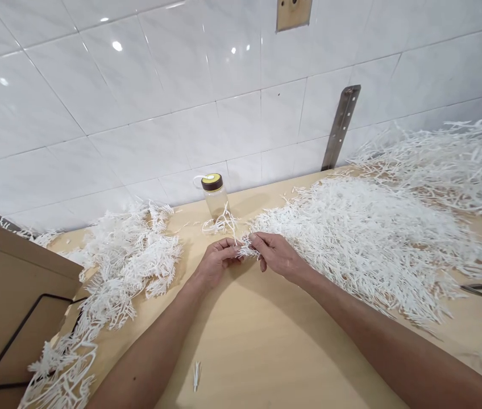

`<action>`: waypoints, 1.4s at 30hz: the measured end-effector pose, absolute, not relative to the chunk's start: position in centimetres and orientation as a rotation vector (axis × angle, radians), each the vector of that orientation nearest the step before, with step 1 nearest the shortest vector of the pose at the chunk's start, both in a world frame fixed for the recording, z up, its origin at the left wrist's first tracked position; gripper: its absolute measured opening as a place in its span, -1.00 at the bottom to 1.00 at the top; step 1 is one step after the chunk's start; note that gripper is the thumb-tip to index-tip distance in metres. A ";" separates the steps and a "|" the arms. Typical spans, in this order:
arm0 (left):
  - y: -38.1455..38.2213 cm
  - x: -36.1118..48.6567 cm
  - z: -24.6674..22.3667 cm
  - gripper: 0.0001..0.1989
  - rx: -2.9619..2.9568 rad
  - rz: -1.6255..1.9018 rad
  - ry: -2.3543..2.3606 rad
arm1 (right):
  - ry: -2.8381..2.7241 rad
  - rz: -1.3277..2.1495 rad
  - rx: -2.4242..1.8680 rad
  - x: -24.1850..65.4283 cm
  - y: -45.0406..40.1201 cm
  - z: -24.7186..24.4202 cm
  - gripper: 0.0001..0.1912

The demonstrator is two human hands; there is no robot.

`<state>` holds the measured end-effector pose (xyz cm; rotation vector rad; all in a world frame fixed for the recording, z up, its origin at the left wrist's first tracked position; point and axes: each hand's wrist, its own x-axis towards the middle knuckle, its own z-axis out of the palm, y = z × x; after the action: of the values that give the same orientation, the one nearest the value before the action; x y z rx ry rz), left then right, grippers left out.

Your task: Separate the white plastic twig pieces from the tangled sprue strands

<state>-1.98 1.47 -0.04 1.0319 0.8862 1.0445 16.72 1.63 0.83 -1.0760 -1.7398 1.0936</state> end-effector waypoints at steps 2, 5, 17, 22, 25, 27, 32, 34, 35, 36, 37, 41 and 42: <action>1.3 -1.9 0.1 -0.81 1.002 1.044 0.866 | -1.694 1.119 -1.089 16.6 1.6 0.8 -0.57; 1.1 -1.8 0.3 -0.75 1.001 1.039 0.868 | -1.600 1.163 -1.085 16.4 1.8 0.8 -0.71; 0.9 -1.5 0.0 -0.71 1.204 0.930 0.873 | -1.317 1.296 -1.025 15.8 1.9 0.1 -0.66; 1.1 -1.4 -0.4 -0.71 1.049 1.057 0.918 | -1.288 1.300 -1.042 15.8 1.8 0.2 -0.59; 1.2 -1.1 -0.4 -0.70 0.931 1.163 0.949 | -1.241 1.401 -1.026 15.8 1.7 0.4 -0.56; 1.2 -0.9 -0.3 -0.70 0.899 1.203 0.962 | -1.220 1.460 -1.014 15.7 1.6 0.7 -0.55; 1.1 -0.7 -0.7 -0.72 0.980 1.251 1.050 | -1.215 1.500 -1.009 15.5 1.4 0.8 -0.55; 1.0 -0.7 -0.8 -0.72 1.060 1.259 1.089 | -1.218 1.497 -1.029 15.4 1.4 0.7 -0.57; 0.9 -0.6 -0.8 -0.73 1.092 1.270 1.115 | -1.222 1.490 -1.044 15.4 1.5 0.6 -0.58; 0.8 -0.5 -0.8 -0.74 1.117 1.281 1.148 | -1.228 1.476 -1.062 15.4 1.5 0.5 -0.61; 0.8 -0.5 -0.8 -0.74 1.137 1.286 1.185 | -1.236 1.457 -1.083 15.4 1.6 0.4 -0.63; 0.5 -0.1 -0.6 -0.72 1.188 1.266 1.222 | -1.301 1.341 -1.195 15.5 1.6 0.4 -0.72; 0.4 0.0 -0.6 -0.72 1.183 1.271 1.204 | -1.328 1.311 -1.224 15.5 1.6 0.5 -0.74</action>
<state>-0.05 0.44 -0.57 1.1834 1.2036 1.2706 15.51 1.62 0.45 -1.2241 -1.3276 1.3105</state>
